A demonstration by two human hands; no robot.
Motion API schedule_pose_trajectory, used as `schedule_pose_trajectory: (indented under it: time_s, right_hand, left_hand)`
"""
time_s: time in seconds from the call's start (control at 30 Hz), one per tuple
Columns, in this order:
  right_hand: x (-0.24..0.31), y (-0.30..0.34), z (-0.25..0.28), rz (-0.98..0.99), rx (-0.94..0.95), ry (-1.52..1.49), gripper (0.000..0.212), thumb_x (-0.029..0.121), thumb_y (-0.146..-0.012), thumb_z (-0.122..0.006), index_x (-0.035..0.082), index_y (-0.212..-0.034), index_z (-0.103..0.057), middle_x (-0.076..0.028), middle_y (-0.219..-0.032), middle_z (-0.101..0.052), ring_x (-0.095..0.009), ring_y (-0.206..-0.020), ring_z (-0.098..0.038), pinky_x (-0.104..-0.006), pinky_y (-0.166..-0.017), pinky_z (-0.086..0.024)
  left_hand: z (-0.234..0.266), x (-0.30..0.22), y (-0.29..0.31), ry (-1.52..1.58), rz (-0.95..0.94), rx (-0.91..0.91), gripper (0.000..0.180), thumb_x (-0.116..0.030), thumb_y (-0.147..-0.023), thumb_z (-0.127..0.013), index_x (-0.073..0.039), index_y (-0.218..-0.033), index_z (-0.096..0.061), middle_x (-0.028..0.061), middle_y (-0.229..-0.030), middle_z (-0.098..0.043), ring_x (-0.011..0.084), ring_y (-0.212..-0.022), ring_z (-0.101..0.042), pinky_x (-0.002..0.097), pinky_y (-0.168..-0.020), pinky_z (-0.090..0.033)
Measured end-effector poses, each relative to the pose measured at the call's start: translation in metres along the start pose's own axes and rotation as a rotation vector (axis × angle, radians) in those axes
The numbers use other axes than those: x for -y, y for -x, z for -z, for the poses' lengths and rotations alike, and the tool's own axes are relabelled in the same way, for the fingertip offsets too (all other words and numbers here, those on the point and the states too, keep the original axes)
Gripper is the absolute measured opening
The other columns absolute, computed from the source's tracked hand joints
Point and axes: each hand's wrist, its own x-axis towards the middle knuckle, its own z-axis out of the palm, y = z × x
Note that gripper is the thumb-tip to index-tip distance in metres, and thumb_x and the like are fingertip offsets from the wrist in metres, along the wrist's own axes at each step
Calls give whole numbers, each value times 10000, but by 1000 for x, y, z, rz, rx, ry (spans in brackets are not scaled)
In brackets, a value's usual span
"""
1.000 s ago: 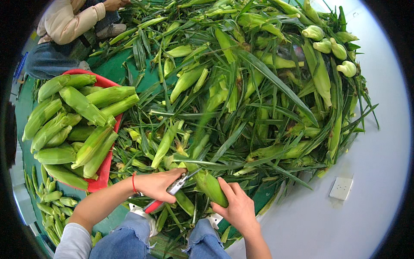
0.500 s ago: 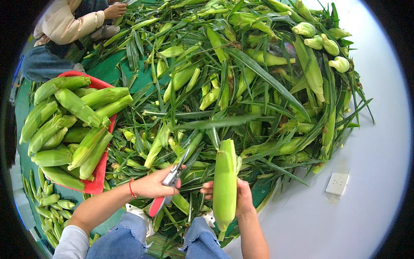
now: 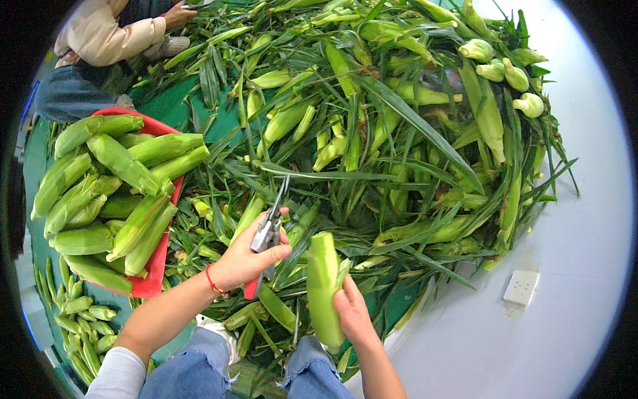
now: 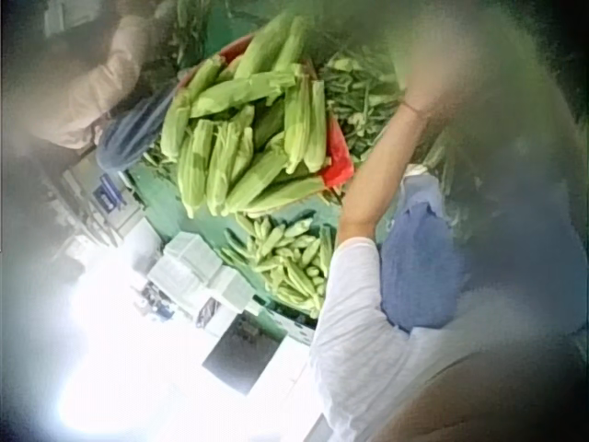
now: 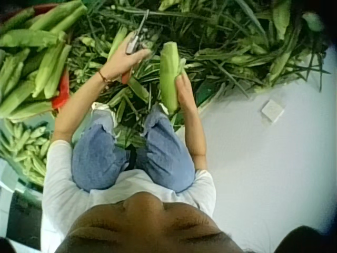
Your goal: The person uses shears to trim the ends of corn cobs and peels back husks, placing the trimmed corn into a red scoop.
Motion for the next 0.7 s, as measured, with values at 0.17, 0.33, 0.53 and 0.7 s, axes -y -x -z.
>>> schedule_pose_trajectory:
  time_s: [0.17,0.33,0.53,0.7]
  right_hand:
    - [5,-2,0,411,-50,933,568,335,-760,-723,21,-1183,-513,-158,-971,-631,-299,-841,-633,-373,-740,-511]
    - [4,-4,3,754,-186,1319,702,440,-623,-801,39,-1143,-552,-131,-965,-637,-282,-818,-634,-347,-679,-516]
    - [-3,-10,-4,882,-229,1311,745,375,-586,-833,41,-1173,-519,-127,-1021,-619,-298,-855,-617,-379,-736,-505]
    - [5,-16,-37,464,-150,1039,714,191,-633,-805,48,-1227,-437,-176,-1133,-547,-353,-975,-581,-391,-810,-490]
  left_hand:
    - [-7,-22,9,199,15,45,481,-108,-817,-701,-101,-1243,-478,-20,-854,-553,57,-761,-534,223,-676,-462]
    - [-5,-28,9,335,210,92,411,-3,-776,-625,-92,-1156,-494,-7,-836,-542,83,-728,-543,244,-664,-481]
    - [-5,-26,11,481,326,-10,377,3,-768,-600,-96,-1114,-488,0,-821,-533,103,-681,-541,268,-603,-485]
    - [-12,-47,21,660,297,-92,435,50,-742,-543,-94,-1148,-481,30,-839,-545,127,-669,-554,264,-573,-497]
